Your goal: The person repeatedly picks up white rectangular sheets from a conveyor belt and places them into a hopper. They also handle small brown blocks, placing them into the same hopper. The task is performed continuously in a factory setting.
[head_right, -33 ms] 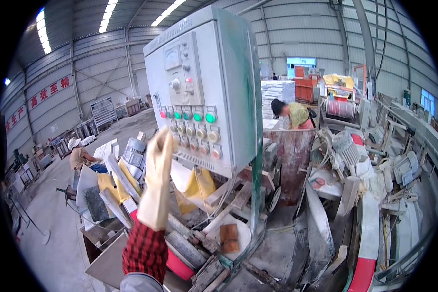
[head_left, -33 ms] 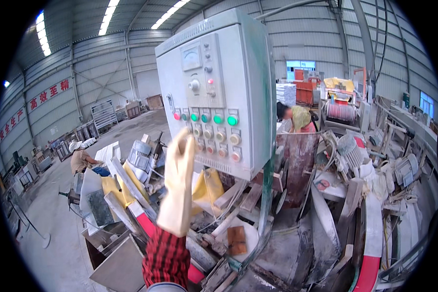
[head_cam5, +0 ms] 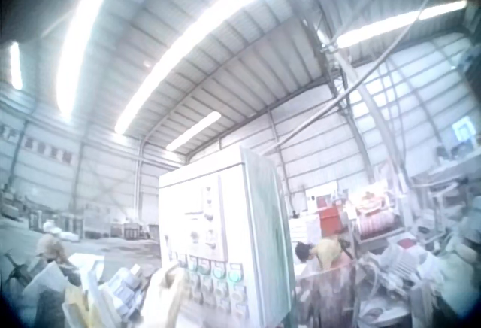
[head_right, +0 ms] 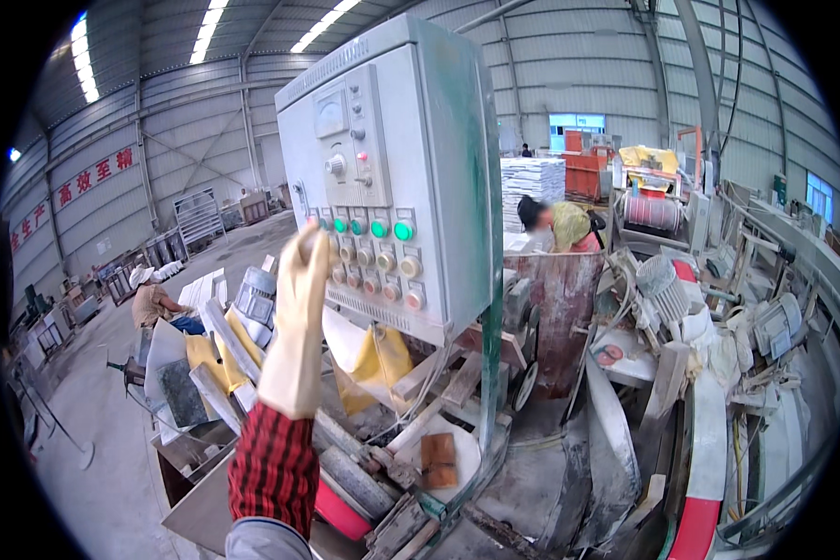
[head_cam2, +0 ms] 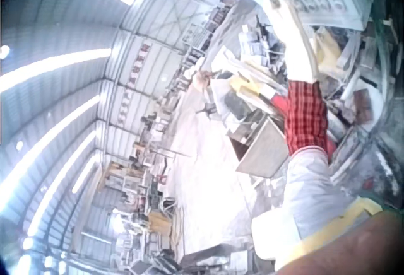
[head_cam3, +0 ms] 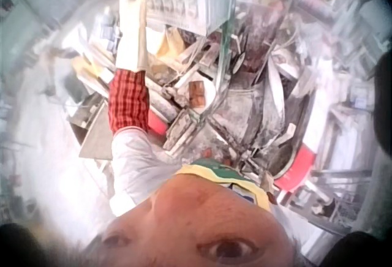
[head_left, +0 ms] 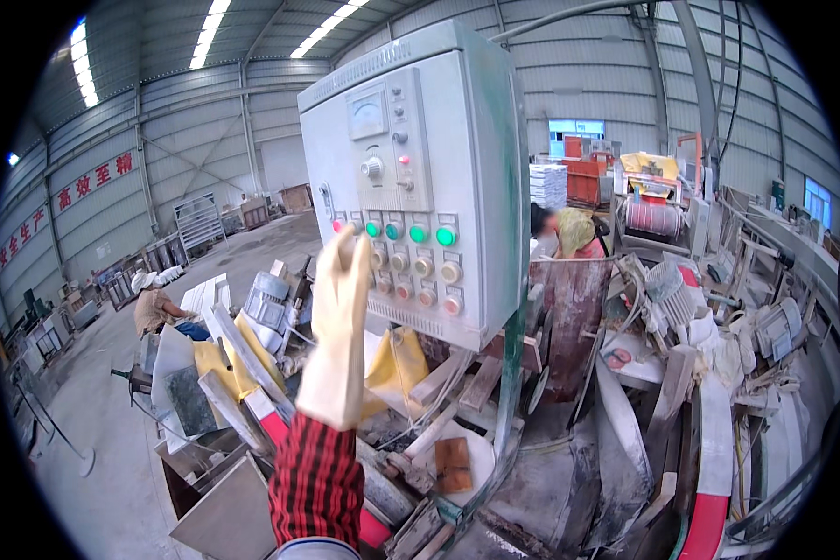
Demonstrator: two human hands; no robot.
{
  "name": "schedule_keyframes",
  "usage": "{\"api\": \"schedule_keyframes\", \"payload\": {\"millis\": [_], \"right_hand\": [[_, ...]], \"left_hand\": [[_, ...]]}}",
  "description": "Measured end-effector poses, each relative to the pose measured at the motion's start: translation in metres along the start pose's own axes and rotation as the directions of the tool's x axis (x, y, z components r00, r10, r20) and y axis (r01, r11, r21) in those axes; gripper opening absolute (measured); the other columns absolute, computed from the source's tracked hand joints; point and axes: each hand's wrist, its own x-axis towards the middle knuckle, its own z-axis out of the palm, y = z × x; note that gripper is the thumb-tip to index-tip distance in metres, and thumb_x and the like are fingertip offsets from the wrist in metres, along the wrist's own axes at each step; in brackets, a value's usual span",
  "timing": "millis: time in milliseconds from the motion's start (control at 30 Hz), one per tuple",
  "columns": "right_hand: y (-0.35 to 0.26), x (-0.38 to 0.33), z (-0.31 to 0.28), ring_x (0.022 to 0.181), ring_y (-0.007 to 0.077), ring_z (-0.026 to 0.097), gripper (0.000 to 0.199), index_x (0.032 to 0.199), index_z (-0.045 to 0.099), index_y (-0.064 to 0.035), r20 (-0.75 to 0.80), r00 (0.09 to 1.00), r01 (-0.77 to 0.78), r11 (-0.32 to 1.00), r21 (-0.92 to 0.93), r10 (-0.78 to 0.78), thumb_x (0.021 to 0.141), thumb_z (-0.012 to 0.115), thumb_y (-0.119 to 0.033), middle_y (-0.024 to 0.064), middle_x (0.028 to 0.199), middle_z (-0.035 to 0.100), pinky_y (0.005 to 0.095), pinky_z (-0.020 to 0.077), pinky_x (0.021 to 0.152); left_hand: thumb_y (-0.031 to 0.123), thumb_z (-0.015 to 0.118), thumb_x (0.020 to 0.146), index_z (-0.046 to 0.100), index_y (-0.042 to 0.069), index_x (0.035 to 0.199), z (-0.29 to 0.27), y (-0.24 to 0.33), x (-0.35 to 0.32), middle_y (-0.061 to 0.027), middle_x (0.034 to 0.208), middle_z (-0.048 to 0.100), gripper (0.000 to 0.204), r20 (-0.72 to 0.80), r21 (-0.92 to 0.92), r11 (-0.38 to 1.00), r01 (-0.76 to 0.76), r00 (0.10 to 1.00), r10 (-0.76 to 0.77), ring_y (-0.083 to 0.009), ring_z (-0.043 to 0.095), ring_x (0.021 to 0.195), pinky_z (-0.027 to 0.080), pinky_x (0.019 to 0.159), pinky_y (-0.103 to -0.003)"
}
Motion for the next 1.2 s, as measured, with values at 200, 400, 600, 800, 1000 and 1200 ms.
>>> {"api": "schedule_keyframes", "payload": {"millis": [200, 400, 600, 800, 1000, 1200], "right_hand": [[0.053, 0.032, 0.014, 0.054, 0.0100, 0.050, 0.034, 0.087, 0.062, -0.0055, 0.058, 0.998, -0.048, 0.858, 0.511, 0.021, 0.089, 0.058, -0.039, -0.0008, 0.065, 0.057, 0.0260, 0.0416, 0.047], [-0.041, -0.021, 0.010, 0.062, 0.0157, 0.055, 0.031, 0.092, 0.061, -0.0072, -0.017, 0.991, -0.118, 0.915, 0.386, 0.135, 0.090, 0.056, -0.038, 0.0046, 0.078, 0.061, 0.0299, 0.0452, 0.052], [-0.037, -0.005, 0.012, 0.065, 0.0176, 0.056, 0.030, 0.094, 0.061, -0.0077, -0.018, 0.989, -0.127, 0.915, 0.384, 0.145, 0.088, 0.057, -0.037, 0.0062, 0.079, 0.061, 0.0317, 0.0460, 0.054], [-0.035, 0.001, 0.013, 0.067, 0.0195, 0.057, 0.029, 0.095, 0.061, -0.0082, -0.024, 0.989, -0.128, 0.915, 0.383, 0.149, 0.087, 0.057, -0.036, 0.0078, 0.081, 0.062, 0.0335, 0.0468, 0.056], [-0.029, 0.003, 0.012, 0.069, 0.0214, 0.058, 0.029, 0.097, 0.061, -0.0087, -0.037, 0.987, -0.128, 0.916, 0.380, 0.154, 0.086, 0.058, -0.035, 0.0093, 0.082, 0.062, 0.0353, 0.0476, 0.058], [-0.016, 0.002, 0.011, 0.072, 0.0233, 0.060, 0.029, 0.099, 0.061, -0.0091, -0.054, 0.984, -0.139, 0.913, 0.383, 0.173, 0.084, 0.058, -0.034, 0.0109, 0.083, 0.062, 0.0371, 0.0484, 0.059]], "left_hand": [[0.056, 0.057, 0.079, 0.053, 0.012, 0.126, 0.026, 0.046, 0.100, -0.0113, 0.112, 0.063, 0.064, -0.086, 0.171, 0.939, 0.297, 0.954, -0.286, -0.0250, 0.059, 0.106, 0.043, 0.091, -0.037], [0.050, 0.059, 0.079, 0.063, 0.000, 0.105, 0.025, 0.045, 0.114, -0.0099, 0.085, 0.069, 0.057, -0.076, 0.268, 0.951, 0.155, 0.987, -0.140, -0.0172, 0.065, 0.080, 0.048, 0.077, -0.029], [0.047, 0.060, 0.080, 0.065, -0.002, 0.105, 0.026, 0.043, 0.113, -0.0113, 0.085, 0.070, 0.055, -0.090, 0.329, 0.941, 0.083, 0.994, -0.056, -0.0197, 0.065, 0.083, 0.048, 0.078, -0.030], [0.047, 0.060, 0.080, 0.065, -0.002, 0.107, 0.023, 0.046, 0.112, -0.0125, 0.088, 0.070, 0.056, -0.068, 0.325, 0.944, 0.062, 0.997, -0.042, -0.0227, 0.065, 0.087, 0.047, 0.081, -0.031], [0.048, 0.061, 0.081, 0.067, 0.002, 0.104, 0.030, 0.042, 0.110, -0.0117, 0.095, 0.069, 0.052, -0.079, 0.325, 0.944, 0.059, 0.996, -0.035, -0.0242, 0.065, 0.090, 0.048, 0.081, -0.034], [0.050, 0.061, 0.081, 0.056, 0.006, 0.123, 0.031, 0.035, 0.097, -0.0100, 0.101, 0.069, 0.061, -0.088, 0.285, 0.948, 0.140, 0.989, -0.120, -0.0243, 0.064, 0.094, 0.046, 0.087, -0.033]]}}
